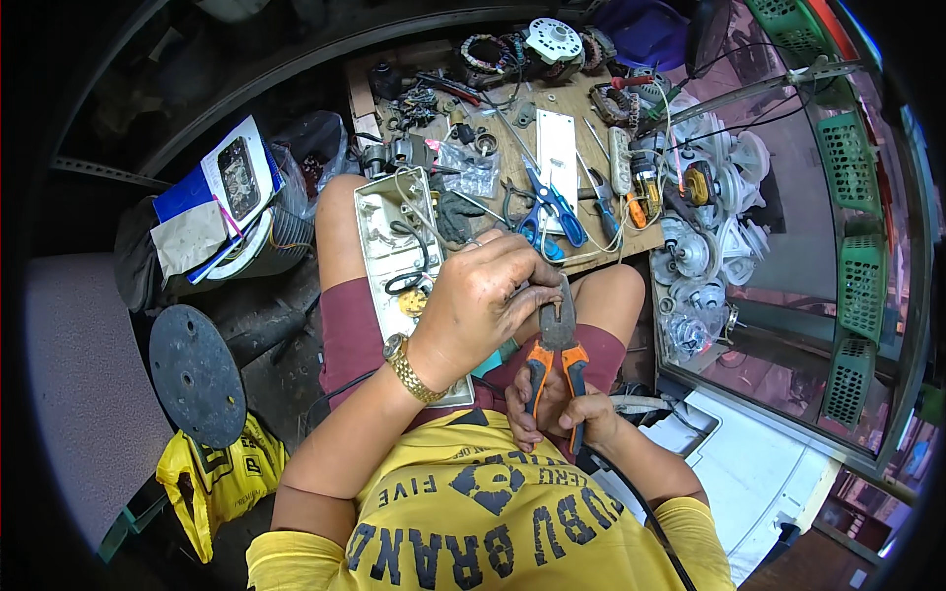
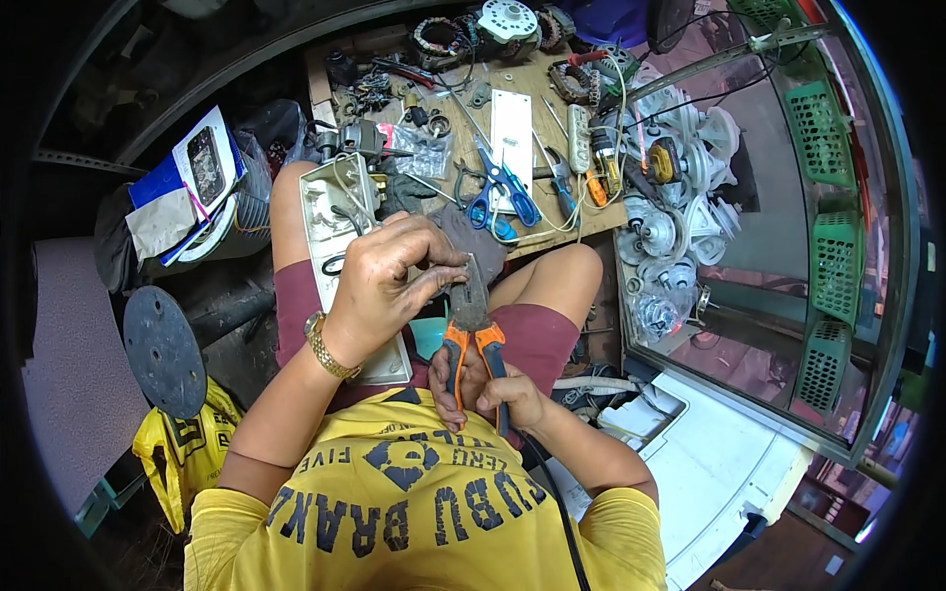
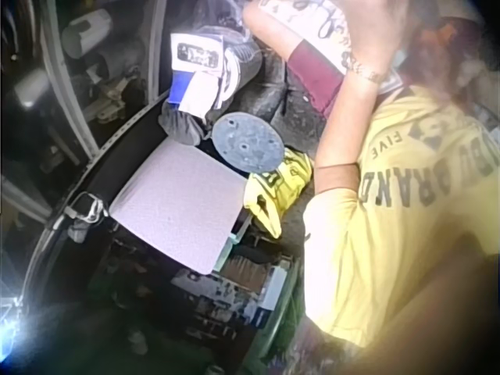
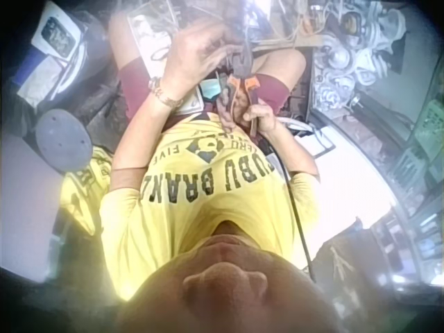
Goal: The person works on an electrical component from a washing machine by stripping wire ends, using pliers and scissors to cut and crimp wires, and securing a small yellow component with a screwdriver.
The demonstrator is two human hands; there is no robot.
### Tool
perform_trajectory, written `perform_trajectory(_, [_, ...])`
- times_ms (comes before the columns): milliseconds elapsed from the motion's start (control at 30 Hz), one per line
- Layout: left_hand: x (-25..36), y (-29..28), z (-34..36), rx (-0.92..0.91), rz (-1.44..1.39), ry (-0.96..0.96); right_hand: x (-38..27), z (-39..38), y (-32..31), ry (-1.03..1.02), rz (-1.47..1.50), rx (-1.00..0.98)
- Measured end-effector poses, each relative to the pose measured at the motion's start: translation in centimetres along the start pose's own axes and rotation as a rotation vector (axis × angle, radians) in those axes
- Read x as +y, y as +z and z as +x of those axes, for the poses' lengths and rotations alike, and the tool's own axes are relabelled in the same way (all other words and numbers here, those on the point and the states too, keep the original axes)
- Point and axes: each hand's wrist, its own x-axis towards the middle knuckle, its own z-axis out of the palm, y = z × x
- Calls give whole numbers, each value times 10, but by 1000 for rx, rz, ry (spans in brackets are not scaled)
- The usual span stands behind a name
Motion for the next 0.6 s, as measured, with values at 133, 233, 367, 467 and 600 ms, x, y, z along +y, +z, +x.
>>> perform_trajectory(133, [3,-2,-1,-13,-10,8,4,-1,1,8,30,0])
perform_trajectory(233, [4,-2,-4,-20,3,-9,7,-1,3,10,55,0])
perform_trajectory(367, [5,-2,-8,-24,-2,-12,12,-2,5,17,84,5])
perform_trajectory(467, [4,-2,-11,-31,-8,-20,13,-3,9,31,87,21])
perform_trajectory(600, [5,0,-12,-43,-18,-24,25,-4,-5,25,100,15])
